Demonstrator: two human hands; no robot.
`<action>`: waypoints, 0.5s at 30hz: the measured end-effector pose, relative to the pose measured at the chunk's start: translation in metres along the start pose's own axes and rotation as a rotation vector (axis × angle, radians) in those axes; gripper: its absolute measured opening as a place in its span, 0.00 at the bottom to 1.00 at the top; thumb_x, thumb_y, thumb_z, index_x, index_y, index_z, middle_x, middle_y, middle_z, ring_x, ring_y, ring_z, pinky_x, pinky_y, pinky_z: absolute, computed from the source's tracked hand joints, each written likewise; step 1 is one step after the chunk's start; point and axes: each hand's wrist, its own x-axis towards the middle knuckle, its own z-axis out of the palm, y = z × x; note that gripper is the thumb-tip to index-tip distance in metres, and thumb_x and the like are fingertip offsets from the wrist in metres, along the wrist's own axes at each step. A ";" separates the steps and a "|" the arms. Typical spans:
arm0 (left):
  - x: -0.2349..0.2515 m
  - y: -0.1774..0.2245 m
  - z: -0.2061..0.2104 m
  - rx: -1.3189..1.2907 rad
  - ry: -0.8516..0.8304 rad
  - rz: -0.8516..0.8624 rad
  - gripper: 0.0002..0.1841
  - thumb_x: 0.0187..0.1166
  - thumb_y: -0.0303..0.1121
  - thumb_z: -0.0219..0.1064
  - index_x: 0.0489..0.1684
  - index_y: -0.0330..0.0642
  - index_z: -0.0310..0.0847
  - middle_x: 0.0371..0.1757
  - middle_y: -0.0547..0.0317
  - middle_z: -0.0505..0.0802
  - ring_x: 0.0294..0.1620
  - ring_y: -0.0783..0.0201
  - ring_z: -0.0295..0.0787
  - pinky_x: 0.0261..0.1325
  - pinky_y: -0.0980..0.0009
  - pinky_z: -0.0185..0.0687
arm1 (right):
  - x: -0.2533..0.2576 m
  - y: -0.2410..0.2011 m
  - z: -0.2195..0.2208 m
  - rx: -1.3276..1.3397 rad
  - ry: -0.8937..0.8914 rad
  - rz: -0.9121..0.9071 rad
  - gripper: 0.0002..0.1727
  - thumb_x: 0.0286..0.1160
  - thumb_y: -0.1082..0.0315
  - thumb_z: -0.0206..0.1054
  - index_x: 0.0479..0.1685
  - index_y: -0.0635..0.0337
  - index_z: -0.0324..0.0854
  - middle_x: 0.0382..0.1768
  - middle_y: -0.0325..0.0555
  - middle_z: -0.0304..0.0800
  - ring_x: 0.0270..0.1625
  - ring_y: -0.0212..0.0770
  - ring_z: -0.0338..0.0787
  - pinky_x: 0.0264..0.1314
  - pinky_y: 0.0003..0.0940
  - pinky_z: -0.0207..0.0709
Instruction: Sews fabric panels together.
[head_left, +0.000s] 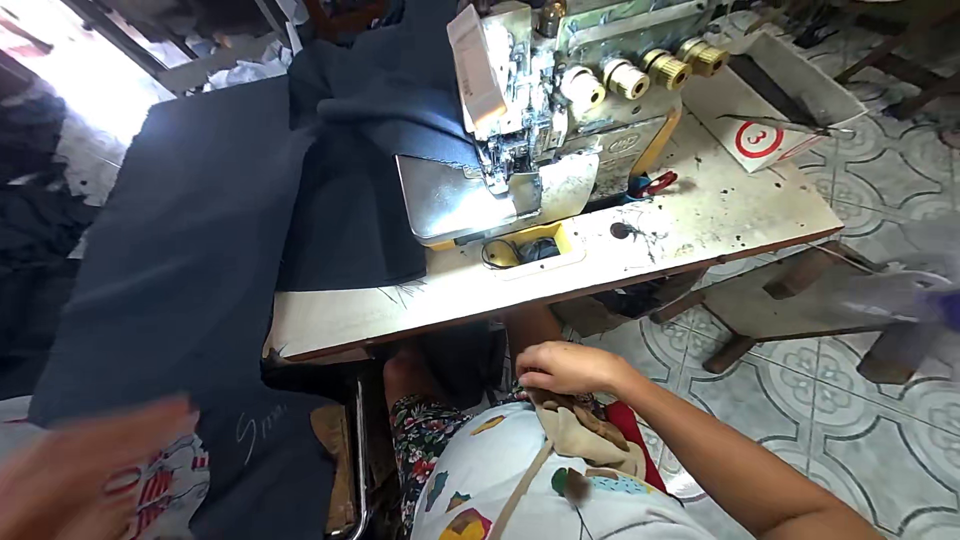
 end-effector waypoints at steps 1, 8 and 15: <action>0.014 -0.046 -0.002 0.222 0.059 -0.051 0.21 0.89 0.47 0.56 0.64 0.40 0.84 0.61 0.51 0.90 0.63 0.62 0.87 0.68 0.61 0.83 | -0.003 -0.013 -0.011 0.023 0.085 -0.130 0.17 0.89 0.62 0.59 0.54 0.68 0.86 0.49 0.60 0.91 0.54 0.55 0.91 0.64 0.55 0.80; 0.062 -0.140 0.041 0.595 0.187 -0.603 0.25 0.81 0.35 0.71 0.69 0.23 0.76 0.60 0.17 0.84 0.61 0.18 0.81 0.62 0.20 0.70 | 0.040 -0.054 -0.062 0.155 0.674 -0.666 0.12 0.80 0.71 0.61 0.33 0.69 0.87 0.24 0.41 0.86 0.25 0.23 0.80 0.30 0.19 0.75; 0.046 -0.156 0.045 0.573 0.336 -0.606 0.26 0.83 0.41 0.70 0.69 0.26 0.77 0.63 0.22 0.84 0.61 0.28 0.84 0.64 0.33 0.76 | 0.073 -0.036 -0.057 0.263 0.706 -0.600 0.09 0.80 0.72 0.64 0.34 0.67 0.85 0.21 0.36 0.82 0.22 0.20 0.75 0.27 0.15 0.70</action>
